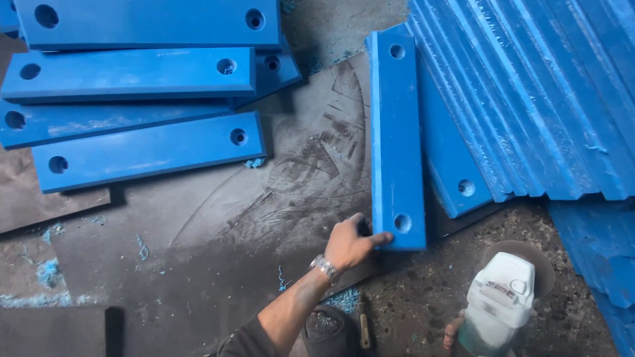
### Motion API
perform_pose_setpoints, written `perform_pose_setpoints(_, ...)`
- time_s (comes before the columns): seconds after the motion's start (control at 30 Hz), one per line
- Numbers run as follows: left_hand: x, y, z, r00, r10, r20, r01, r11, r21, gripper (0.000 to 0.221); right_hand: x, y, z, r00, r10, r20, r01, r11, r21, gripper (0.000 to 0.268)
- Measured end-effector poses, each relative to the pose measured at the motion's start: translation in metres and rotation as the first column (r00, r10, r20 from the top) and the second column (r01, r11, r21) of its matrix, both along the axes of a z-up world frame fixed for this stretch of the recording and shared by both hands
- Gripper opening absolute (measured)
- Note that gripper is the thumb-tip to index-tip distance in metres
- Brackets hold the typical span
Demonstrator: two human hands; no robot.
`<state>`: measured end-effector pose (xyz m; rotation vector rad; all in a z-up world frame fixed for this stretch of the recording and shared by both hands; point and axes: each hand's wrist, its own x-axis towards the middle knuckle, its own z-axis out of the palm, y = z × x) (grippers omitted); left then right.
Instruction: Using an angle grinder and a manual tool to deburr and smooth the edges of blue plastic components.
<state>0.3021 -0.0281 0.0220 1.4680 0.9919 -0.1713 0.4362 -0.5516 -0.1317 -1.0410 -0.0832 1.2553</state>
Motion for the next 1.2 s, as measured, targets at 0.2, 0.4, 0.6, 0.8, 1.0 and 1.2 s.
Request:
perform_pose_setpoints(0.2, -0.084, -0.040, 0.015, 0.904, -0.425, 0.041, 0.417, 0.899, 0.131, 0.045, 0.001, 0.154, 0.139, 0.991, 0.044, -0.126, -0.031, 0.994, 0.106, 0.079)
perform_pose_setpoints(0.4, -0.034, -0.010, -0.006, 0.570, -0.767, -0.294, 0.667, 0.223, 0.711, 0.064, -0.015, 0.155, 0.170, 0.957, -0.109, 0.269, 0.151, 0.978, -0.142, 0.101)
perform_pose_setpoints(0.6, 0.052, 0.016, -0.030, 0.281, -0.767, -0.576, 0.754, -0.196, 0.628, 0.086, 0.026, 0.144, 0.109, 0.997, -0.025, -0.068, 0.043, 0.960, 0.278, 0.074)
perform_pose_setpoints(0.8, 0.048, 0.040, 0.022, 0.054, -0.763, -0.644, 0.787, -0.364, 0.498, 0.108, 0.070, 0.102, 0.041, 0.818, 0.379, -0.433, -0.064, 0.808, 0.586, 0.058)
perform_pose_setpoints(1.0, -0.018, 0.042, 0.029, 0.300, -0.796, -0.526, 0.911, 0.075, 0.406, 0.126, 0.124, 0.097, 0.032, 0.551, 0.609, -0.571, -0.484, 0.790, 0.375, 0.066)
perform_pose_setpoints(1.2, -0.082, 0.027, 0.002, 0.754, -0.604, -0.261, 0.569, 0.400, 0.719, 0.090, 0.009, 0.168, 0.197, 0.831, 0.193, 0.522, 0.008, 0.934, -0.357, 0.101)
